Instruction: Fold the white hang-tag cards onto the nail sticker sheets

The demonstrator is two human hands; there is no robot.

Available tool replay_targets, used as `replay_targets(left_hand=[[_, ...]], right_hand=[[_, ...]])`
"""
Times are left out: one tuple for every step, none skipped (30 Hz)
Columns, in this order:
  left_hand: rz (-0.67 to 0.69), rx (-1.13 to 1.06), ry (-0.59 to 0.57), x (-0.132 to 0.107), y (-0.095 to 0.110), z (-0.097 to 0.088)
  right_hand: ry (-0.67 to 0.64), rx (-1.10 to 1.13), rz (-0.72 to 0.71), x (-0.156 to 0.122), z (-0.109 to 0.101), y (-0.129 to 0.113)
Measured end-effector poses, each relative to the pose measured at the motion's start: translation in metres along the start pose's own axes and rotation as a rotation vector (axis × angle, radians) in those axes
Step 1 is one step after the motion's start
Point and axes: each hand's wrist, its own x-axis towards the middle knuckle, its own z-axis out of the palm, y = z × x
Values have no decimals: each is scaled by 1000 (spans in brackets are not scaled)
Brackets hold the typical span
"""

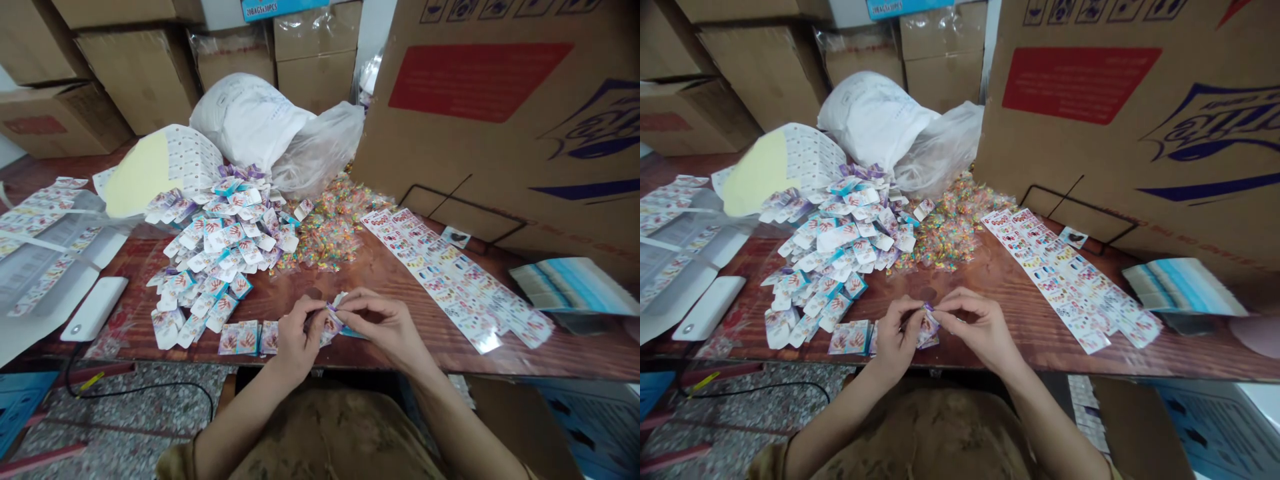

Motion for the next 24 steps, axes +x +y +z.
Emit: replay_targets(left_hand=[[-5,12,-8,-1,0,-1],[-10,19,-23,-1,0,-1],[-12,22,-49,-1,1,-1],[-8,23,-79,-1,3,-2],[-4,24,-105,0,4,-2],[2,25,-118,0,5,-2],[7,29,-119,1,6,-2],[15,37,-110,1,6,-2],[28,51,-101,1,5,-2],[52,72,-93,2,5,-1],[80,99,-91,2,4,-1],[108,131,-93,2,4,-1],[131,163,-96,2,3,-1],[145,192,-97,2,3,-1],[152,213,-95,2,4,-1],[157,223,-94,2,4,-2],[158,223,-94,2,5,-2],[157,216,-97,2,6,-2],[153,206,-103,2,7,-2],[148,194,-109,2,8,-2],[142,184,-114,2,9,-2],[134,175,-116,2,10,-1],[126,167,-115,3,12,-1],[116,159,-112,3,13,0]], right_hand=[[-28,-3,6,0,-2,0],[-52,-13,11,0,-3,0],[-70,-29,15,-1,-5,0],[-83,-45,17,-2,-6,-1],[-95,-60,17,-3,-7,-1],[-104,-70,17,-4,-8,-1],[-109,-73,19,-5,-8,-1],[-110,-66,24,-6,-8,0],[-102,-49,35,-6,-8,1],[-85,-24,53,-7,-8,3],[-62,6,74,-7,-8,5],[-38,33,92,-7,-8,6],[-21,51,102,-7,-7,8],[-11,57,102,-7,-6,8],[-9,51,89,-7,-6,8],[-11,37,69,-7,-5,7],[-12,21,44,-8,-4,6],[-7,8,20,-8,-3,4],[3,-2,-3,-9,-3,2],[16,-12,-21,-10,-2,1],[28,-23,-34,-12,-2,0],[36,-35,-42,-13,-2,-1],[38,-45,-48,-14,-2,-1],[35,-55,-55,-15,-2,-1]])
